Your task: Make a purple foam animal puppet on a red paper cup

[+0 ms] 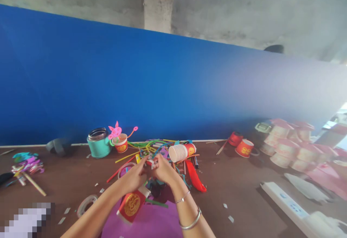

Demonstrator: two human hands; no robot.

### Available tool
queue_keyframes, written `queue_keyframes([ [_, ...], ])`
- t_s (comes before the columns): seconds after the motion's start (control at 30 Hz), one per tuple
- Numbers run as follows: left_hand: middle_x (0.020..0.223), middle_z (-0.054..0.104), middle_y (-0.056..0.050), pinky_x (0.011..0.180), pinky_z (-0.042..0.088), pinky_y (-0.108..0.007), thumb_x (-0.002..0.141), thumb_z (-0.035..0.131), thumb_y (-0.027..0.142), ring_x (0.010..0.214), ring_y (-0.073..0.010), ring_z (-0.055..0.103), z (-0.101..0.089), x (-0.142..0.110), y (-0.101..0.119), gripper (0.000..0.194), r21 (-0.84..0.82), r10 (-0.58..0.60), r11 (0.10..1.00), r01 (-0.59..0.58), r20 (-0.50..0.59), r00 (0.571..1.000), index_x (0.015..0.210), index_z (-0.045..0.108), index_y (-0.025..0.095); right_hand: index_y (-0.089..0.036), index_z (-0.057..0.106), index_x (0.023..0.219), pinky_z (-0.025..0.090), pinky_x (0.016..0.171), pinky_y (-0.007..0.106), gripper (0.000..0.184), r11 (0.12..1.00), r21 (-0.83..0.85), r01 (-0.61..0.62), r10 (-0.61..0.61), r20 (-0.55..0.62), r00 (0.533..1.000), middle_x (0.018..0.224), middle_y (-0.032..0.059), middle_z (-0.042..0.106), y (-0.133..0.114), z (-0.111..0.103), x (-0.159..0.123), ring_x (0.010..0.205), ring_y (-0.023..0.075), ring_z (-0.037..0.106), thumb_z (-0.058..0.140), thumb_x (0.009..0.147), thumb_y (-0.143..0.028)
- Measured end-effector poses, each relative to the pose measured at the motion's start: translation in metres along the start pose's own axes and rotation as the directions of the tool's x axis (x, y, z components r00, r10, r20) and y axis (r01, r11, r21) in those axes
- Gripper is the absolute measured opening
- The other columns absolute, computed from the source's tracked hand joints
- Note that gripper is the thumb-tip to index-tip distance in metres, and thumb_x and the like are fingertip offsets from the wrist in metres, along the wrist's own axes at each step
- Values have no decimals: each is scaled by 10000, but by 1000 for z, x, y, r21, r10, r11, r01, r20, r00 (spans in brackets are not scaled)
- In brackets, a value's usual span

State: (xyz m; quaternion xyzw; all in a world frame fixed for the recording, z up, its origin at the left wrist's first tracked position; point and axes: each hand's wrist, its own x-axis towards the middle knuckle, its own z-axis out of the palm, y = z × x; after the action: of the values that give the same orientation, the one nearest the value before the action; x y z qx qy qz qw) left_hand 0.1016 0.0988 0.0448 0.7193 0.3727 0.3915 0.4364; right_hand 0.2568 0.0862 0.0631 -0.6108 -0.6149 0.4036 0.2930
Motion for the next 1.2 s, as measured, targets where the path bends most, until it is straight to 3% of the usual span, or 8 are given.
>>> queue_keyframes([
  [0.1, 607, 638, 24, 491, 393, -223, 608, 561, 74, 534, -152, 578, -7, 3, 10, 705, -87, -150, 984, 153, 40, 988, 1295, 423, 145, -206, 386, 951, 315, 423, 192, 380, 976, 205, 79, -73, -35, 997, 578, -78, 563, -5, -2, 3, 434, 93, 468, 555, 618, -138],
  [0.2, 659, 647, 15, 509, 410, -221, 580, 559, 45, 574, -146, 594, -13, 5, 22, 719, -189, -196, 963, 192, -1, 981, 1278, 418, 146, -207, 398, 955, 328, 443, 197, 382, 916, 349, 198, -175, -97, 980, 617, -67, 566, -11, -5, 2, 472, 96, 480, 588, 626, -170],
  [0.37, 586, 600, 53, 449, 369, -210, 578, 573, 87, 448, -105, 511, -14, 10, 28, 661, -260, -204, 948, 182, -63, 977, 1223, 435, 134, -173, 518, 751, 398, 558, 232, 89, 930, 137, 342, -311, -203, 928, 674, -23, 534, -25, -13, -7, 608, 115, 511, 543, 755, -259],
  [0.5, 598, 606, 50, 487, 394, -214, 566, 559, 65, 500, -115, 533, -13, 11, 24, 678, -204, -180, 966, 161, -78, 981, 1231, 441, 125, -163, 560, 674, 411, 628, 258, 106, 936, -16, 351, -350, -140, 926, 724, 5, 563, -28, -17, -12, 692, 143, 531, 544, 757, -227],
  [0.63, 671, 627, 23, 566, 438, -237, 557, 547, 58, 616, -146, 584, -14, 11, 22, 697, -184, -175, 970, 157, -84, 981, 1244, 440, 114, -162, 574, 650, 420, 684, 280, 89, 926, -97, 366, -377, -150, 914, 787, 26, 576, -20, -13, -10, 768, 168, 537, 572, 732, -197],
  [1.03, 615, 595, 41, 512, 392, -218, 565, 539, 40, 530, -117, 518, -13, 9, 29, 729, -154, -156, 977, 149, -32, 987, 1282, 422, 107, -165, 587, 641, 428, 706, 282, 75, 922, -170, 347, -378, -211, 901, 787, 35, 599, -23, -10, -10, 758, 170, 555, 577, 713, -149],
  [1.2, 569, 571, 45, 471, 368, -212, 669, 571, 146, 471, -109, 490, -14, 10, 30, 648, -182, -114, 976, 117, 24, 993, 1292, 400, 99, -168, 586, 640, 425, 697, 279, 73, 915, -213, 342, -389, -247, 887, 763, 34, 594, -23, -10, -10, 750, 172, 561, 586, 713, -159],
])
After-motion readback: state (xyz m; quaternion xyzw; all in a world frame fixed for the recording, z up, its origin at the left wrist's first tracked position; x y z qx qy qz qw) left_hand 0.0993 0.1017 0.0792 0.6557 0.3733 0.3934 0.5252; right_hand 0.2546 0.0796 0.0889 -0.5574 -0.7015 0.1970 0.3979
